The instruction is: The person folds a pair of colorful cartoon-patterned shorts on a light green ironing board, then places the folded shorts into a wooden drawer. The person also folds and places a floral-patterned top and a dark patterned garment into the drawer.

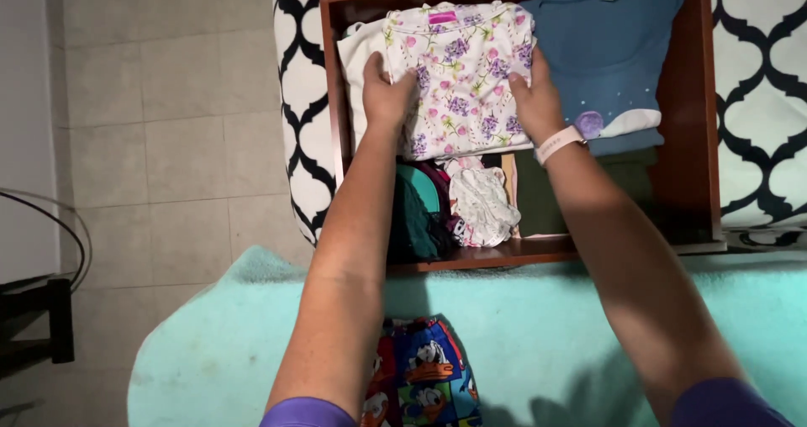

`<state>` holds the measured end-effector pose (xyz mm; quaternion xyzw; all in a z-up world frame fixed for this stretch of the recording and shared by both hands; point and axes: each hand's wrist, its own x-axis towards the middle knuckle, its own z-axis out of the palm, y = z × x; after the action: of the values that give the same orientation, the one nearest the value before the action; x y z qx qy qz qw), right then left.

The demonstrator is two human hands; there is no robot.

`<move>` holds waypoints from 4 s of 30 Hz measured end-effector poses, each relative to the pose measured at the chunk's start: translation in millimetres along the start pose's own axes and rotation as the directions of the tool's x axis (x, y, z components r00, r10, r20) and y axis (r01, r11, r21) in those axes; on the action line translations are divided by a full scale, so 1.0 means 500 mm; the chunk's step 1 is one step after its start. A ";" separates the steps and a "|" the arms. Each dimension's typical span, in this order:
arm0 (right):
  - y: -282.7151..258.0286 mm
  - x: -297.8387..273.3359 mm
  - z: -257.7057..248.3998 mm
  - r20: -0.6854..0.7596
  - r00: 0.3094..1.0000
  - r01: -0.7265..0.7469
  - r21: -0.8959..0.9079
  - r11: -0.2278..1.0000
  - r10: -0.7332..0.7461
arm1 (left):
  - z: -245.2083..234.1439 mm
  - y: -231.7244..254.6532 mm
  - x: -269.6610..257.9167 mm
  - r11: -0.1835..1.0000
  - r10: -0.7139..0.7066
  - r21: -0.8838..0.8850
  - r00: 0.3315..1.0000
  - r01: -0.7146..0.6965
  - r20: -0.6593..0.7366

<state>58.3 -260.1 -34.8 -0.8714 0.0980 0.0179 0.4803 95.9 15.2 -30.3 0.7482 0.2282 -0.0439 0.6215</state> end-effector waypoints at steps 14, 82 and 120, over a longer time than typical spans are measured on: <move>-0.147 -0.005 0.025 0.159 0.950 0.303 -0.673 0.675 -0.268 | 0.018 0.171 -0.133 0.248 0.166 0.858 0.892 -0.449 0.420; 0.070 -1.168 -0.198 0.259 0.910 0.404 -0.731 0.550 -0.325 | 0.010 -0.204 -1.166 0.376 0.118 0.410 0.481 -0.831 0.869; 0.302 -1.343 -0.327 -0.731 0.423 -0.603 0.214 0.768 0.536 | 0.186 -0.396 -1.278 0.696 -0.134 0.383 0.414 -0.607 0.900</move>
<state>-638.4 -372.9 11.5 -0.7281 0.5768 -0.1824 0.3224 -532.3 -232.1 -7.9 0.8043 -0.2807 -0.4063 0.3306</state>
